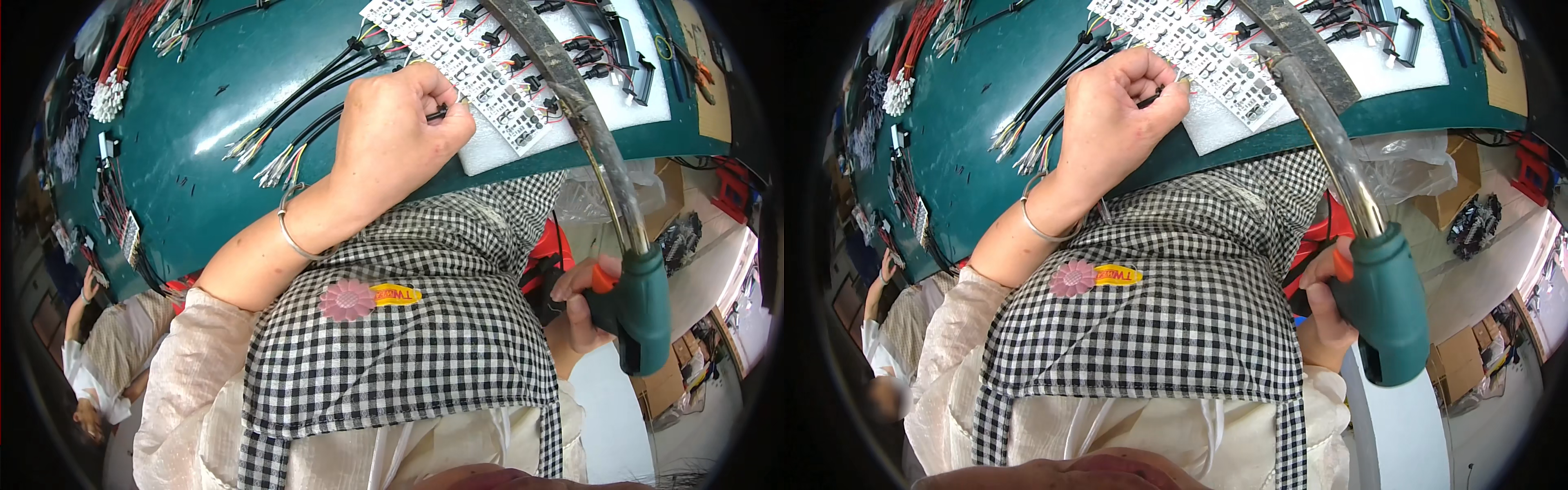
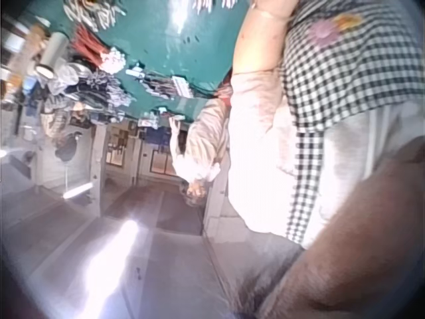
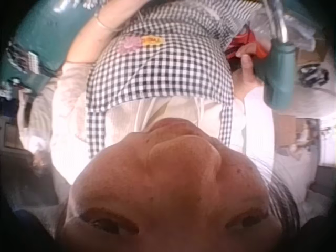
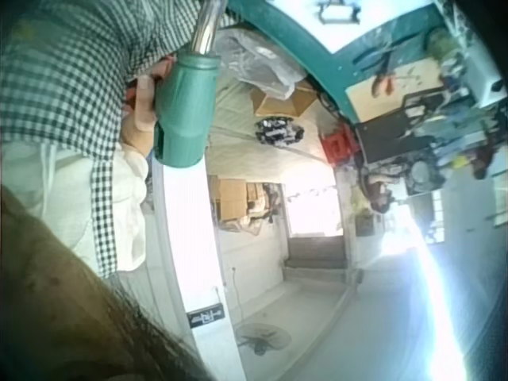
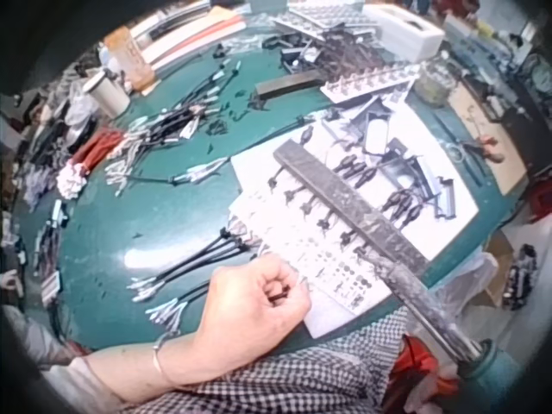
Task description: The person uses a soldering iron to attach small metal connectors to the ends of wires. They repeatedly pick up a wire, apply the soldering iron to the connection point, and place the finished wire onto a white foam board. The task involves handling multiple wires and connectors in a repetitive assembly process.
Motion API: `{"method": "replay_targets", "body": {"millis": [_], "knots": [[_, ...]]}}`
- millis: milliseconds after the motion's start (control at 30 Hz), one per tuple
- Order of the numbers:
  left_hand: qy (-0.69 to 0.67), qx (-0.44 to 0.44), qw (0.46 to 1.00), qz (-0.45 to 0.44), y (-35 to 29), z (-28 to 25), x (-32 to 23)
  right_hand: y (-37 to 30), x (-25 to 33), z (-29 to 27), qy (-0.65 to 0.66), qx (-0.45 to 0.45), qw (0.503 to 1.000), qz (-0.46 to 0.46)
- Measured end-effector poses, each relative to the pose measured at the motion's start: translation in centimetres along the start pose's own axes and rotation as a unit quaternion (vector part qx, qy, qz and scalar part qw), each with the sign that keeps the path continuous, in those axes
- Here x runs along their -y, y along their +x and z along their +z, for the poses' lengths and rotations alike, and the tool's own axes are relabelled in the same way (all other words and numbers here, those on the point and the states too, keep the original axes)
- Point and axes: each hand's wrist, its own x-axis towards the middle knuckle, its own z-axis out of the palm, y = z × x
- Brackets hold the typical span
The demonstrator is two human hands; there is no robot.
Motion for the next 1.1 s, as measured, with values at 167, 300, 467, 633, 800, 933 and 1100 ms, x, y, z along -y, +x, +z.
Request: {"method": "replay_targets", "body": {"millis": [167,300,467,633,800,933,1100], "knots": [[0.017,0.019,1.000,0.007,-0.2,-0.7,-0.1,0.4,-0.1,-1.2,-0.009,0.086,0.996,-0.007],[0.044,-0.011,0.990,0.132,-1.1,-0.9,-0.1,-0.2,0.2,-0.9,0.042,0.036,0.997,0.061],[0.073,0.015,0.975,0.210,-0.6,-0.8,0.5,-0.8,0.1,-1.4,0.085,0.009,0.992,0.098],[0.088,-0.036,0.971,0.220,-0.7,0.0,0.4,-0.9,-0.7,-2.4,0.021,0.070,0.995,0.062],[0.126,-0.043,0.963,0.234,-0.5,0.0,0.9,-1.5,-1.4,-2.8,-0.014,0.089,0.993,0.076],[0.161,-0.046,0.961,0.219,-0.5,0.0,0.5,-1.8,-1.4,-1.8,-0.013,0.034,0.993,0.112],[0.142,-0.054,0.964,0.219,-0.5,0.4,0.5,-2.5,-2.1,-3.1,0.034,0.064,0.988,0.136]]}}
